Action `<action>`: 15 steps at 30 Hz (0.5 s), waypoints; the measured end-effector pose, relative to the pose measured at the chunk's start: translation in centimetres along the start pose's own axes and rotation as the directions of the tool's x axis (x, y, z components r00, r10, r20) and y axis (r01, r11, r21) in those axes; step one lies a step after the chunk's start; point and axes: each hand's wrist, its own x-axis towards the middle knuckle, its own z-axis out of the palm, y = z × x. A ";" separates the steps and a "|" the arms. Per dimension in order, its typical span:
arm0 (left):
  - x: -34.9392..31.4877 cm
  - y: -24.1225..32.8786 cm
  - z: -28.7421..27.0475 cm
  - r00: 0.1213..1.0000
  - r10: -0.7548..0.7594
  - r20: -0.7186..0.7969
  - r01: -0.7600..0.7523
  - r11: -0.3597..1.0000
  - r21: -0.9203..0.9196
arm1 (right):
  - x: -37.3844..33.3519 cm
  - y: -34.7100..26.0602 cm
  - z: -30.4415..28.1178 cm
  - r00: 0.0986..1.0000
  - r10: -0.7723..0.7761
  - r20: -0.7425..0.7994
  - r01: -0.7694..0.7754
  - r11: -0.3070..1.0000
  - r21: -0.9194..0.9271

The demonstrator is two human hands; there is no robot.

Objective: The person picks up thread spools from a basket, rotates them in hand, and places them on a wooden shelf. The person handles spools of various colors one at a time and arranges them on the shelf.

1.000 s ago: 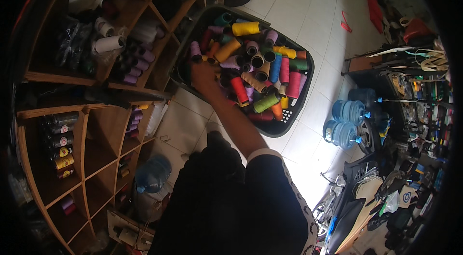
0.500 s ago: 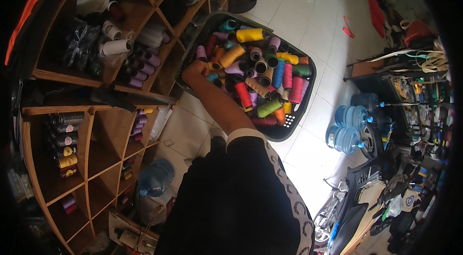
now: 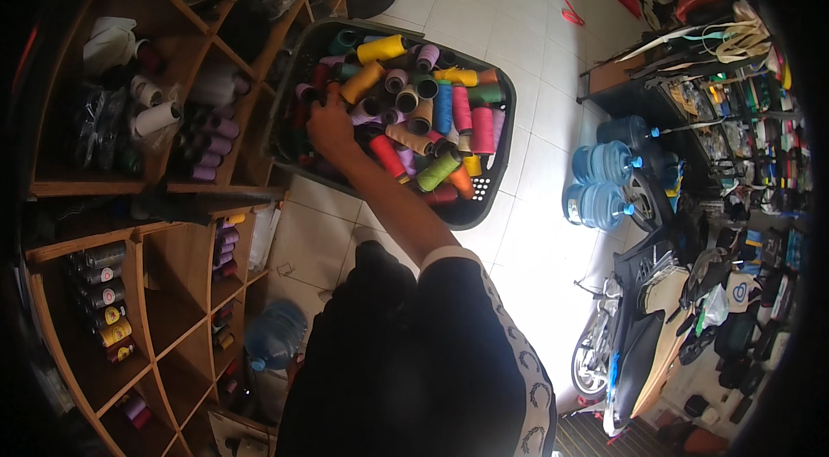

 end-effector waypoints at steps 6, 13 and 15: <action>-6.6 11.0 3.4 0.998 -0.048 -0.032 0.049 0.999 0.012 | -7.6 2.1 -3.3 0.933 0.220 -0.285 -0.031 0.837 0.546; -6.2 15.2 6.2 1.000 -0.008 -0.029 0.012 0.991 0.132 | -14.3 5.7 -6.6 0.971 0.169 -0.167 -0.135 0.971 0.197; -6.1 15.1 6.6 1.000 0.017 -0.015 -0.015 0.989 0.144 | -14.6 6.3 -7.9 0.967 0.144 -0.209 -0.138 0.990 0.040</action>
